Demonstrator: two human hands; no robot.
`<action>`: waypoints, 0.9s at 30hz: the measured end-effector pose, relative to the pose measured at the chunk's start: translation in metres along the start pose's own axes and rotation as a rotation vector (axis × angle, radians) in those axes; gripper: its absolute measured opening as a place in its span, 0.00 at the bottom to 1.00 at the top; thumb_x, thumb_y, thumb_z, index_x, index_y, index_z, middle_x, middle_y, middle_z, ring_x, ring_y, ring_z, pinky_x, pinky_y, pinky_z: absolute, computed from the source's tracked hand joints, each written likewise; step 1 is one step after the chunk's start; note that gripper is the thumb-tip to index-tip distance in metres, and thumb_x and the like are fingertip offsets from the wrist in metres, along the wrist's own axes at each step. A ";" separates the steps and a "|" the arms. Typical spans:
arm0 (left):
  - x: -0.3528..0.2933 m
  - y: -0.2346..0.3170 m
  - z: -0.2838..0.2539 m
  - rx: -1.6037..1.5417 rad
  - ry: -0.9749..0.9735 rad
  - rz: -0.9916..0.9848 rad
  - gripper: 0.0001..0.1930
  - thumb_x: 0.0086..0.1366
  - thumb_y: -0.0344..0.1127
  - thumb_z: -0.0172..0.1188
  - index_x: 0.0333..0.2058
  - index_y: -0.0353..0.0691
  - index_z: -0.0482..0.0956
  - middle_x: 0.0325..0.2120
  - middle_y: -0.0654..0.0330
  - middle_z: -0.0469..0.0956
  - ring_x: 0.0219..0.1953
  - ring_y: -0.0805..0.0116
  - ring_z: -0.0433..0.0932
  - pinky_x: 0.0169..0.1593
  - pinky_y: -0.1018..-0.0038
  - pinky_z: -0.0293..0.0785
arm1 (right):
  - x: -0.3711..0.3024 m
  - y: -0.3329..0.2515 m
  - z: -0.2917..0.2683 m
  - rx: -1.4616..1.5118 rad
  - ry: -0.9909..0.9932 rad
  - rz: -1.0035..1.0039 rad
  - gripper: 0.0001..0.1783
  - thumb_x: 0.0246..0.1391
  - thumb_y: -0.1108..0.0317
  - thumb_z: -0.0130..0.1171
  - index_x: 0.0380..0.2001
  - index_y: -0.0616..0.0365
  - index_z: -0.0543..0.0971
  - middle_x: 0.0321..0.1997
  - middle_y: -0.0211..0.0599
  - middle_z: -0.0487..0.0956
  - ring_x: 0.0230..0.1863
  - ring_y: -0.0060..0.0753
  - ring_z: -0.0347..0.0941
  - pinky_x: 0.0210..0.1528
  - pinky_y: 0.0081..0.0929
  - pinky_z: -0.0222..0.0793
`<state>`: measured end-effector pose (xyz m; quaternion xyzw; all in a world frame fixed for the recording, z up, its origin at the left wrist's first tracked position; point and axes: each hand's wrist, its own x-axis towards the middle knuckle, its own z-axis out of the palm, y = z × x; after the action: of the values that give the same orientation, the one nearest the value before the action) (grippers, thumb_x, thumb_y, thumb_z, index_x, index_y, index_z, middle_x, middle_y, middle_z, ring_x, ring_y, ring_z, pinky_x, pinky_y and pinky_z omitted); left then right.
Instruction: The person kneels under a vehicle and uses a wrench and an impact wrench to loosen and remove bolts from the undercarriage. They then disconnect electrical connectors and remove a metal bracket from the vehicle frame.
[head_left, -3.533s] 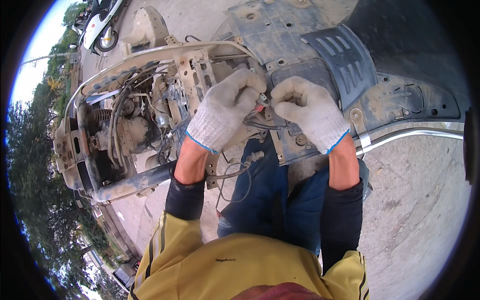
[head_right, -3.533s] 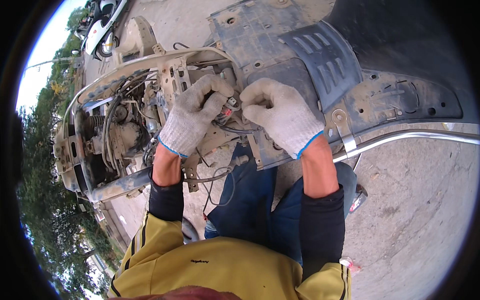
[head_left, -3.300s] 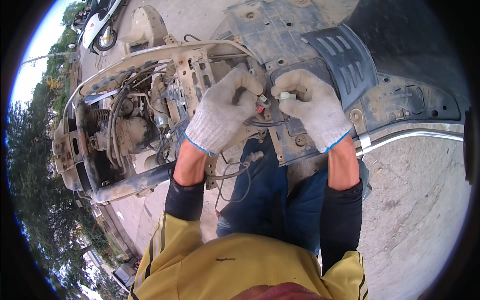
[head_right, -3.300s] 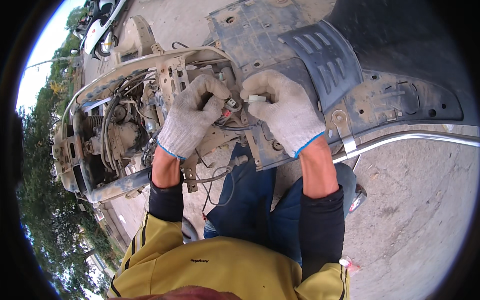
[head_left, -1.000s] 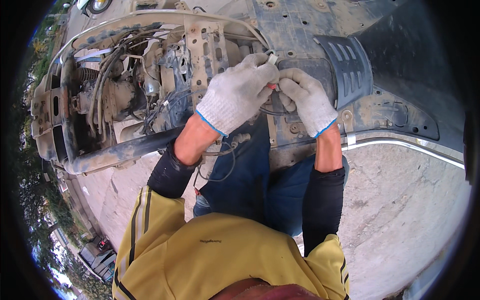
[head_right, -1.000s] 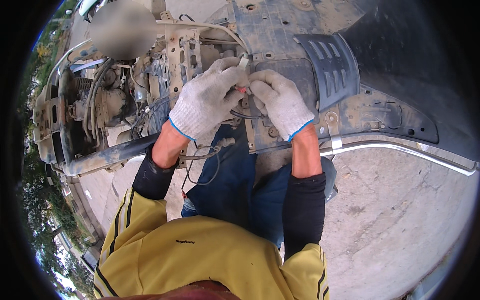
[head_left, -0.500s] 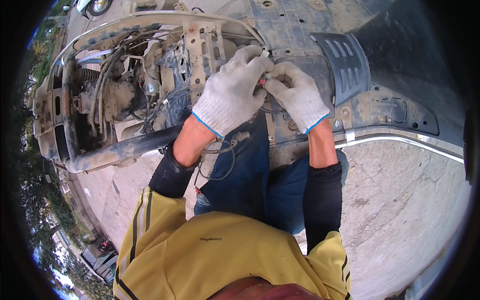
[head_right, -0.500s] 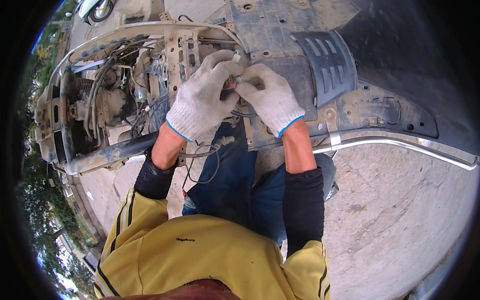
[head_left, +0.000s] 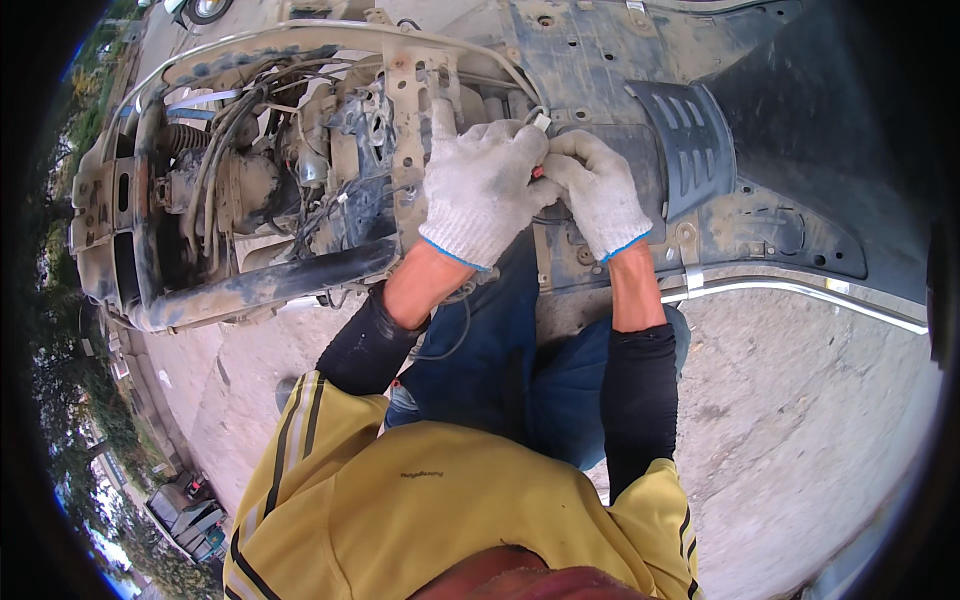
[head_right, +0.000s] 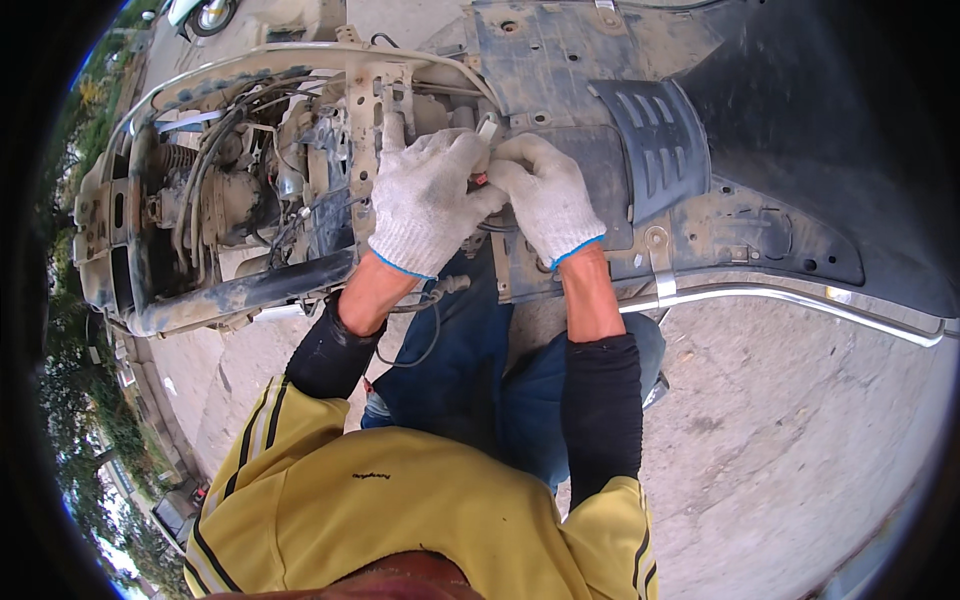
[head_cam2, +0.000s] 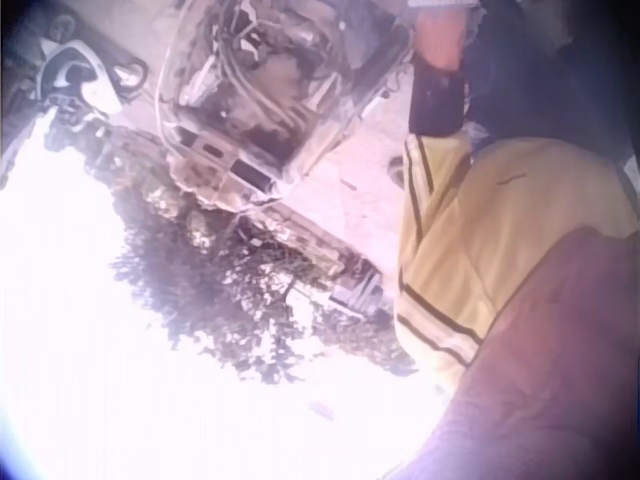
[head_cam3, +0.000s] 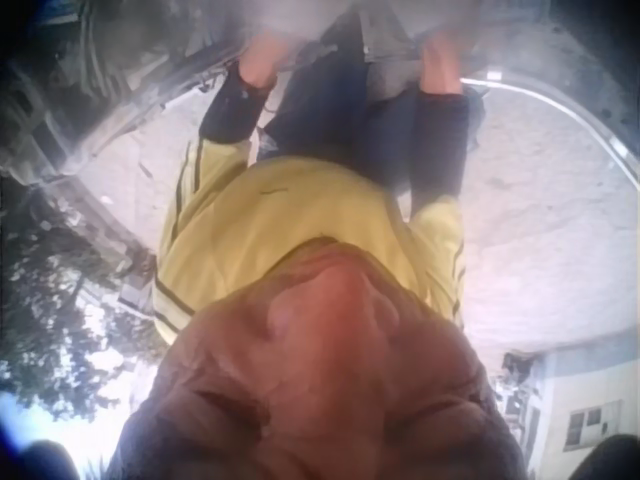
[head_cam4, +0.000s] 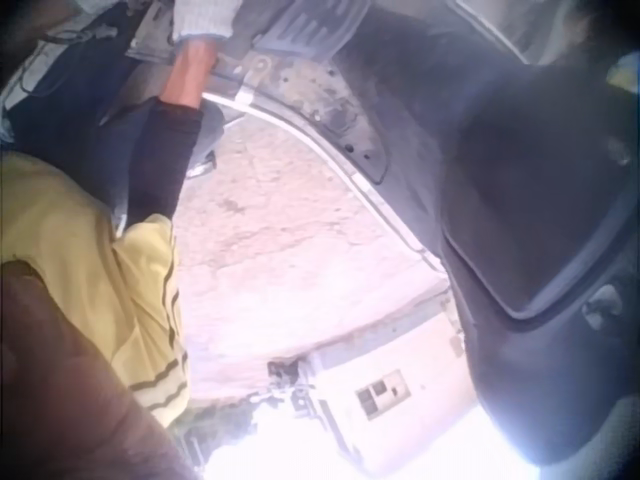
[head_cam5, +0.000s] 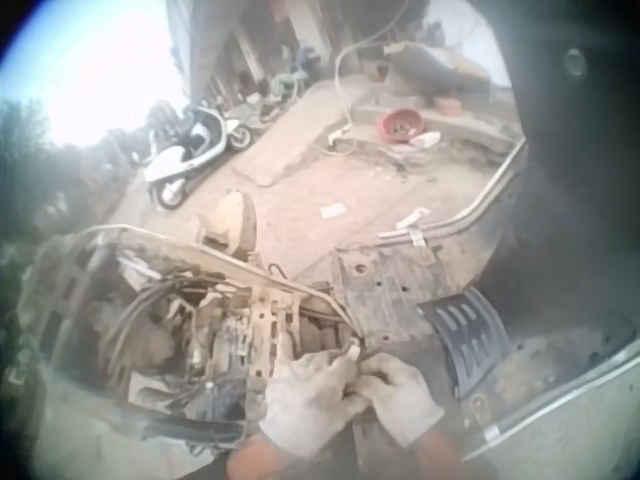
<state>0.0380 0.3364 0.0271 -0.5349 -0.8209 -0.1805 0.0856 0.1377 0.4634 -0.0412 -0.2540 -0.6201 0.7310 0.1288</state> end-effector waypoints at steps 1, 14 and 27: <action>-0.001 -0.001 0.001 -0.016 0.002 -0.003 0.14 0.51 0.40 0.77 0.29 0.44 0.79 0.27 0.63 0.80 0.35 0.57 0.83 0.71 0.37 0.58 | 0.001 0.000 0.000 0.012 0.004 0.008 0.09 0.58 0.68 0.63 0.38 0.63 0.85 0.34 0.33 0.83 0.37 0.24 0.76 0.43 0.27 0.73; -0.005 -0.007 0.003 -0.194 0.094 -0.096 0.11 0.55 0.28 0.68 0.35 0.40 0.75 0.26 0.54 0.79 0.35 0.42 0.83 0.62 0.48 0.77 | 0.000 0.000 0.000 -0.063 0.059 0.060 0.11 0.57 0.67 0.64 0.39 0.63 0.85 0.34 0.34 0.81 0.35 0.25 0.75 0.43 0.27 0.72; -0.004 -0.019 -0.011 -0.275 -0.028 -0.016 0.14 0.61 0.27 0.66 0.46 0.40 0.78 0.40 0.53 0.83 0.46 0.46 0.84 0.62 0.55 0.79 | -0.015 -0.016 0.007 -0.241 0.091 -0.227 0.07 0.58 0.72 0.64 0.40 0.61 0.83 0.35 0.35 0.82 0.35 0.24 0.77 0.41 0.27 0.75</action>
<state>0.0217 0.3214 0.0316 -0.5375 -0.7938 -0.2845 -0.0012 0.1452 0.4533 -0.0218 -0.2289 -0.7216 0.6197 0.2069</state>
